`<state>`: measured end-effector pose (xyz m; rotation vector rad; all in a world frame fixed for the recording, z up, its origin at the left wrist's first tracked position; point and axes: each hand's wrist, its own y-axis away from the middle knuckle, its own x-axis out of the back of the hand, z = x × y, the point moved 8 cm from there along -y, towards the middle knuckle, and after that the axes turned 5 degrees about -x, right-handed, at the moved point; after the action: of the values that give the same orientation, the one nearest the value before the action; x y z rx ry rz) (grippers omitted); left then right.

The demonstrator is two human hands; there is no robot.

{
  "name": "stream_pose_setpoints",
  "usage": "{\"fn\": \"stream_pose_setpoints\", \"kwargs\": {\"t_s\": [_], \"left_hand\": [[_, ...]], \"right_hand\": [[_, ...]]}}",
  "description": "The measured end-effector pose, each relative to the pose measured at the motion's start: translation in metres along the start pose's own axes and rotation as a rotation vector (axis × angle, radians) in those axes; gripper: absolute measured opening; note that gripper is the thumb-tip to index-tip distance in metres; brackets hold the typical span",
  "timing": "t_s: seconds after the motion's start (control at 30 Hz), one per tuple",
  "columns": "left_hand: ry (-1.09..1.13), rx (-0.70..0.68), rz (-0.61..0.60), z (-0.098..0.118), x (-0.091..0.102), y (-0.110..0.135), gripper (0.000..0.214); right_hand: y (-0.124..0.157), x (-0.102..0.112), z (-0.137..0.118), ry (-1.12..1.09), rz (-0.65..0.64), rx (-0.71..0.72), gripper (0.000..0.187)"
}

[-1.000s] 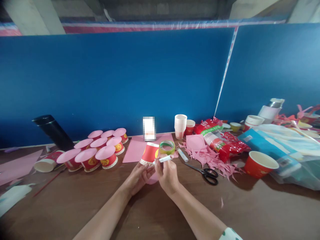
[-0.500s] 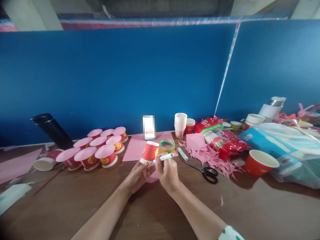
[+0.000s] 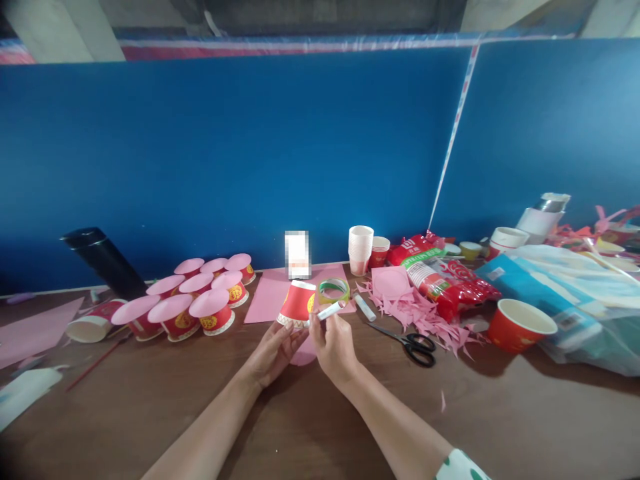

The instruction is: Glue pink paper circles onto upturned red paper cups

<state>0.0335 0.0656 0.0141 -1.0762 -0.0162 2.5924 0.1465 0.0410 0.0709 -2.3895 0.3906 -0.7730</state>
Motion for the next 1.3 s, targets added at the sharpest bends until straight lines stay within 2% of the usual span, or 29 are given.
{"fn": "stream_pose_setpoints", "kwargs": {"t_s": [0.4, 1.0, 1.3], "left_hand": [[-0.008, -0.004, 0.013, 0.0000, 0.0025, -0.0001, 0.038], [0.016, 0.021, -0.018, -0.0016, -0.0021, 0.0015, 0.041], [0.002, 0.012, 0.014, -0.0011, 0.0026, 0.0003, 0.043]], "right_hand": [[0.0025, 0.0015, -0.0072, 0.000, 0.021, 0.081, 0.014], [0.0002, 0.0060, -0.0033, 0.027, 0.058, 0.051, 0.016], [0.0000, 0.0031, -0.0041, 0.053, 0.055, 0.066, 0.016]]}}
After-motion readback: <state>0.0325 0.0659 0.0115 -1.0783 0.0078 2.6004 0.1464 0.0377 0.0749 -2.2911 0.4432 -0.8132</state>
